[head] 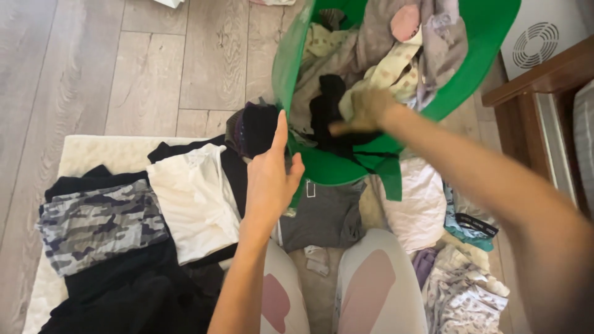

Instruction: Sorting and folding laundry items from a basket on the floor.

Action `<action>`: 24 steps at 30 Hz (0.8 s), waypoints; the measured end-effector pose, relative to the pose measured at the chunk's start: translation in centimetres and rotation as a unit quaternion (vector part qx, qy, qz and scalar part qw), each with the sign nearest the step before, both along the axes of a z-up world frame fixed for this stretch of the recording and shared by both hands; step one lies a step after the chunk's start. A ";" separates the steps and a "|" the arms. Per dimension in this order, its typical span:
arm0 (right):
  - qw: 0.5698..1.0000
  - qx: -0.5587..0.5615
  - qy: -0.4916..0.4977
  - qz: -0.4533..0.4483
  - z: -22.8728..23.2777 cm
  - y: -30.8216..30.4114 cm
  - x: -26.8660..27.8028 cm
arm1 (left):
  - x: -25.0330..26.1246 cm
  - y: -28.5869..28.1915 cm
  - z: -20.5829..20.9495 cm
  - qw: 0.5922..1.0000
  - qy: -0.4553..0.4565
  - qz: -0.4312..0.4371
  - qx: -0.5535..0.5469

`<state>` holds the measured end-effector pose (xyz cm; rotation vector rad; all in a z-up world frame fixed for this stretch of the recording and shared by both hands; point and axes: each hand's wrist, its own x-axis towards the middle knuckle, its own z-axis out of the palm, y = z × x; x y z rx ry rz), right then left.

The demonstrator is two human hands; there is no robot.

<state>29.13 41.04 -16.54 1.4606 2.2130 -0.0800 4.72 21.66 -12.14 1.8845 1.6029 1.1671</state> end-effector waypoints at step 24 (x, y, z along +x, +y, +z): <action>0.999 -0.044 0.021 0.021 -7.2 1.3 2.3 | 2.7 -3.1 0.6 0.997 -0.076 0.013 -0.001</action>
